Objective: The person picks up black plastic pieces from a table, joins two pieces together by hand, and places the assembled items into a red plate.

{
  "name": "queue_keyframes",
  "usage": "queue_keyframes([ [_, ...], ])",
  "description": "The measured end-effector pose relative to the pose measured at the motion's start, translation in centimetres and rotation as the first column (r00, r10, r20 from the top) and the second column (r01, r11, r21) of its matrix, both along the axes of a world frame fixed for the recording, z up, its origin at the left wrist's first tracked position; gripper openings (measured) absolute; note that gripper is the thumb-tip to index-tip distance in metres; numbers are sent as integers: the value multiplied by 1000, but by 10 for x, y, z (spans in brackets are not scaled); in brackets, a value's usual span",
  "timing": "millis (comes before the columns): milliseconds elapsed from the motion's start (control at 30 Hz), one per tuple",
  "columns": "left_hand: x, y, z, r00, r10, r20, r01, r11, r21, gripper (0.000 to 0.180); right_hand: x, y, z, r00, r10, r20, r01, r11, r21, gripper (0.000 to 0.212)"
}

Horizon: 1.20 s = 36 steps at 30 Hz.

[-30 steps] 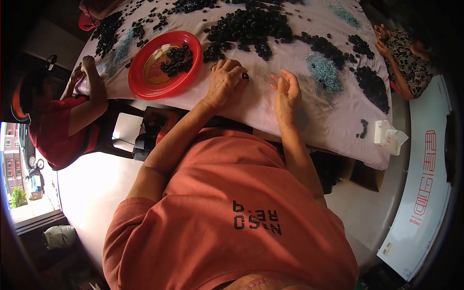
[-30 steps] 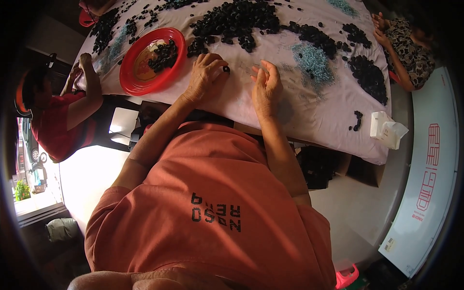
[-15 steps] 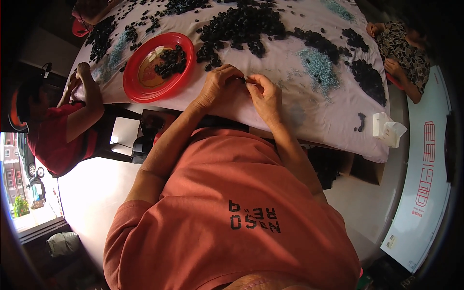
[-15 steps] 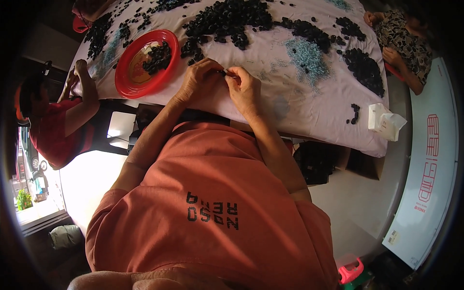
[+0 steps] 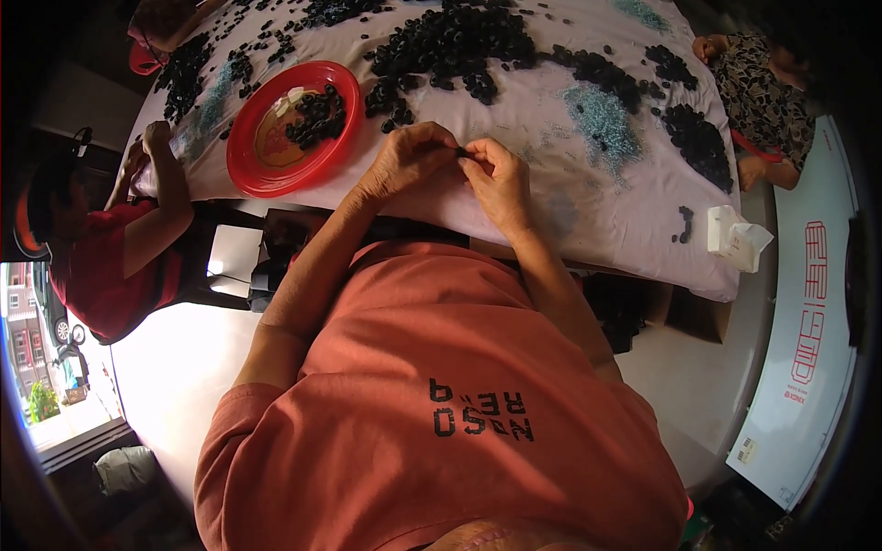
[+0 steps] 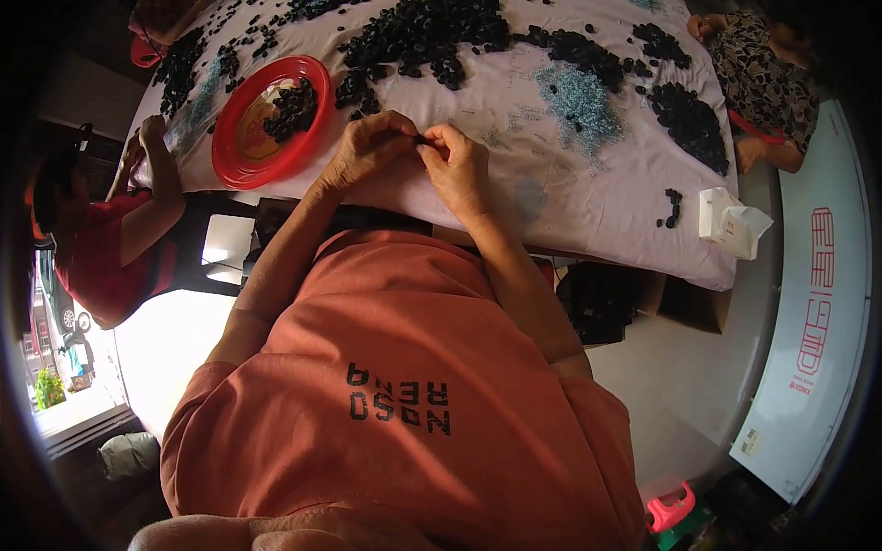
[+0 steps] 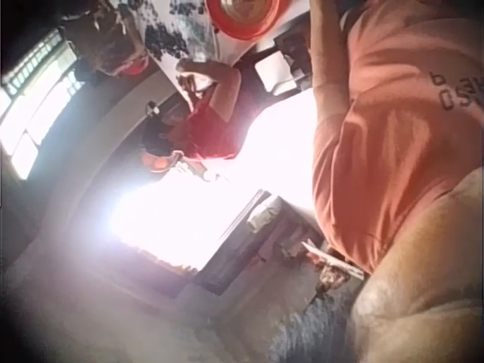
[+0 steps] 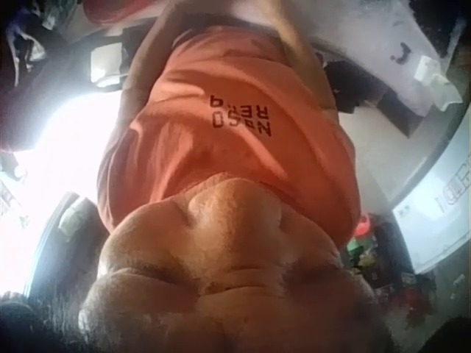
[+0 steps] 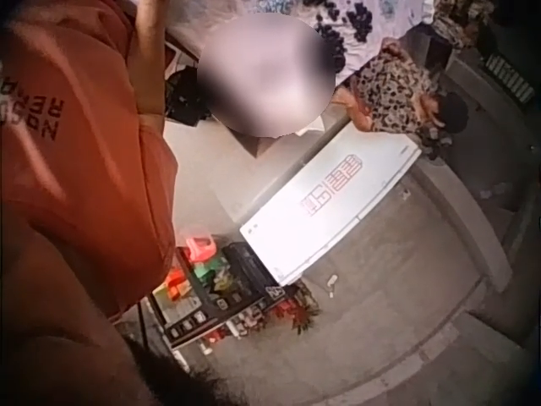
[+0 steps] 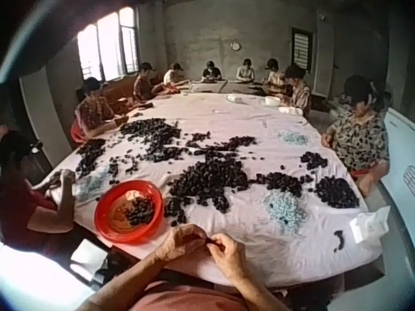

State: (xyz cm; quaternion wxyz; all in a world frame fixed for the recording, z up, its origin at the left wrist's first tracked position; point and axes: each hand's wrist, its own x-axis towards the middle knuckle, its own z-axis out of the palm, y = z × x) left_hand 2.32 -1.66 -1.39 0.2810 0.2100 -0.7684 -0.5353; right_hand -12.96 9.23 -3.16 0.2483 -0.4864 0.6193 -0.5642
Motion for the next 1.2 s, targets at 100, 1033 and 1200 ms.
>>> queue_keyframes([
  [100, -2, 0, -5, 998, 49, -36, -46, 996, 78, 12, -4, -1, 0, 990, -116, 79, 125, 984, -123, 13],
  [1033, -3, -2, -9, 995, 97, 10, -97, 995, -14, 15, -39, 8, 6, 935, -329, 131, 330, 944, 14, 20],
  [1200, -4, -3, -8, 995, 93, 36, -94, 995, 24, 15, -37, 7, 16, 902, -383, 198, 404, 911, -81, 16],
])
